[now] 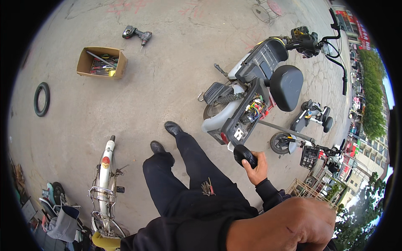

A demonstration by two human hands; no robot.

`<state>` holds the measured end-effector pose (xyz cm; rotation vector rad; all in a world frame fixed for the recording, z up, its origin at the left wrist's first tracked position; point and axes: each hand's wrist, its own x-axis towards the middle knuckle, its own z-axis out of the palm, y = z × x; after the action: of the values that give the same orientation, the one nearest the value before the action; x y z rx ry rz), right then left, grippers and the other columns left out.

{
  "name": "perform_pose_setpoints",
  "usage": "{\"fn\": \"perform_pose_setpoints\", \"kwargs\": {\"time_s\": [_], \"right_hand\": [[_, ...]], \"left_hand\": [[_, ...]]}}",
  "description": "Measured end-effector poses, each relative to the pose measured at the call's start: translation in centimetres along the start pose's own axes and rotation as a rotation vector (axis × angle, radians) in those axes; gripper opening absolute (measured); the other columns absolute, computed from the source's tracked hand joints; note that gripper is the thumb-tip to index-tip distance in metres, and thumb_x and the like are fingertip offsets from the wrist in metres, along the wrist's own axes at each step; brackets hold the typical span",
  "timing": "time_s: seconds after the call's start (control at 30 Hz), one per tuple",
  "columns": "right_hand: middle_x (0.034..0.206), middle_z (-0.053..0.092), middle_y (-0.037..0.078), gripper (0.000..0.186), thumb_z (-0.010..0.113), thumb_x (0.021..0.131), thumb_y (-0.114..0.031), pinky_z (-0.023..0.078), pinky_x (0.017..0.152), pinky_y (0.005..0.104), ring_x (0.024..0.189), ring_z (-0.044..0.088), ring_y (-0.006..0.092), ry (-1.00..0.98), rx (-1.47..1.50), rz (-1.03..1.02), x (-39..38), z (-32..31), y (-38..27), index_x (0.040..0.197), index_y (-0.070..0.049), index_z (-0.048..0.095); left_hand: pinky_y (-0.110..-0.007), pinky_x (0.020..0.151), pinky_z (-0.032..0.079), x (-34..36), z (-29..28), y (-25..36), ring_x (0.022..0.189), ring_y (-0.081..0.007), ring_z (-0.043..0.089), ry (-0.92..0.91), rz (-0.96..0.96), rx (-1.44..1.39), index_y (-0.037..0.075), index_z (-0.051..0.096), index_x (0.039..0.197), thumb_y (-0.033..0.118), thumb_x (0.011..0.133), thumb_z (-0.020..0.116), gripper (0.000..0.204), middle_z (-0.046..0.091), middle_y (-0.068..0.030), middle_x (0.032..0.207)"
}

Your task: The person works on the exposed wiring under the seat of an electric scooter, stripping and twisting wires, and connecting them to a yellow connector. The person uses wire strippers and pliers to prepare and join the wires.

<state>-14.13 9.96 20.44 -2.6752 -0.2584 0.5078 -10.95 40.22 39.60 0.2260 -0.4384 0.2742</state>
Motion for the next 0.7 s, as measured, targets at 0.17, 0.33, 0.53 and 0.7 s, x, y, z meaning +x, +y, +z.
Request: {"fn": "perform_pose_setpoints", "kwargs": {"time_s": [0.17,0.33,0.53,0.7], "right_hand": [[0.102,0.062,0.019,0.05,0.083,0.085,-0.04,0.051,0.085,0.0476,0.096,0.063,0.0388,0.111,-0.128,0.116,-0.3,1.3,-1.6,0.108,0.001,0.064],[0.101,0.063,0.017,0.053,0.084,0.082,-0.048,0.051,0.083,0.0502,0.093,0.063,0.0403,0.23,-0.248,0.2,0.4,2.9,-2.8,0.1,-0.002,0.064],[0.102,0.064,0.017,0.057,0.083,0.081,-0.052,0.049,0.088,0.0511,0.097,0.063,0.0393,0.248,-0.229,0.336,0.9,3.1,-3.0,0.102,-0.003,0.065],[0.097,0.066,0.014,0.053,0.084,0.078,-0.052,0.045,0.092,0.0461,0.097,0.063,0.0355,0.318,-0.148,0.351,1.6,3.1,-3.2,0.092,-0.003,0.069]], "left_hand": [[-0.036,0.057,0.037,3.6,3.0,3.3,0.062,-0.0254,0.053,-0.088,-0.198,-0.167,0.009,0.049,0.064,0.053,0.058,0.103,0.07,0.049,-0.006,0.064],[-0.036,0.058,0.039,6.5,5.7,6.5,0.064,-0.0259,0.055,-0.249,-0.371,-0.074,0.007,0.053,0.066,0.051,0.059,0.104,0.067,0.051,-0.0076,0.065],[-0.036,0.06,0.041,9.8,7.5,5.4,0.066,-0.027,0.058,-0.289,-0.418,-0.157,0.004,0.059,0.073,0.053,0.06,0.103,0.066,0.055,-0.0094,0.069],[-0.036,0.062,0.043,13.3,6.4,1.2,0.069,-0.0278,0.059,-0.34,-0.594,-0.272,0.003,0.062,0.076,0.052,0.06,0.102,0.065,0.058,-0.0096,0.071]]}}
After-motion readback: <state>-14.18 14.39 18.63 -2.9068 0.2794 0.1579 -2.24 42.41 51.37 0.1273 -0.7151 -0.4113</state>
